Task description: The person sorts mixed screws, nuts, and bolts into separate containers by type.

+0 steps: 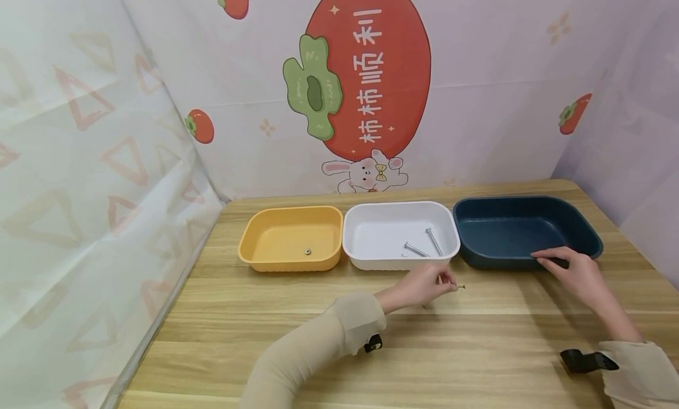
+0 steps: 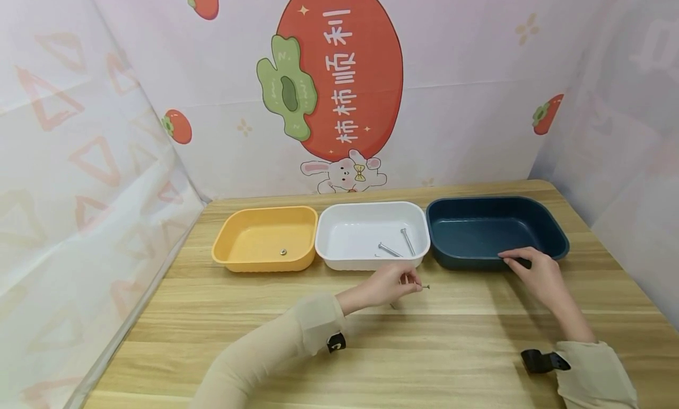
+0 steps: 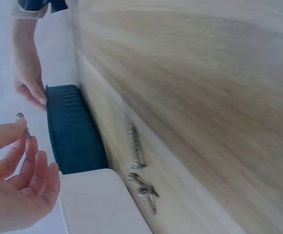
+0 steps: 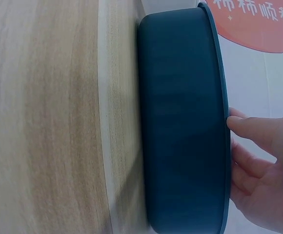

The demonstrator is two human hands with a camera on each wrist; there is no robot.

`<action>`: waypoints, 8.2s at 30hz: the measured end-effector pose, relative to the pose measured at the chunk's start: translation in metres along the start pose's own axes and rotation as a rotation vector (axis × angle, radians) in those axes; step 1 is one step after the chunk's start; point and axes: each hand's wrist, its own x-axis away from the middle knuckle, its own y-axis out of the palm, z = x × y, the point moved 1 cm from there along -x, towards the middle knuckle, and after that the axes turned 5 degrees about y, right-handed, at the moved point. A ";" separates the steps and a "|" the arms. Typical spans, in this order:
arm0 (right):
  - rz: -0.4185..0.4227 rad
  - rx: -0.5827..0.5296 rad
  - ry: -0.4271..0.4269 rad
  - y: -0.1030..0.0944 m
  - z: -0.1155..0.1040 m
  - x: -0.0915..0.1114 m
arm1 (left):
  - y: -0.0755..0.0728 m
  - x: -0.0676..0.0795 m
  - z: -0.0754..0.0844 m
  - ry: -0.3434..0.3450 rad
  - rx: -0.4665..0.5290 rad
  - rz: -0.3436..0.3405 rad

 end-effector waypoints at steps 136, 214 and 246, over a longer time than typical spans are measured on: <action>-0.014 -0.019 0.039 0.003 0.011 -0.002 | -0.012 0.033 -0.044 0.057 0.067 -0.182; -0.004 -0.017 0.044 0.006 0.014 -0.001 | 0.006 0.027 -0.048 0.089 -0.147 -0.287; -0.020 -0.020 0.051 0.006 0.011 0.000 | 0.007 0.006 -0.027 0.106 -0.062 -0.117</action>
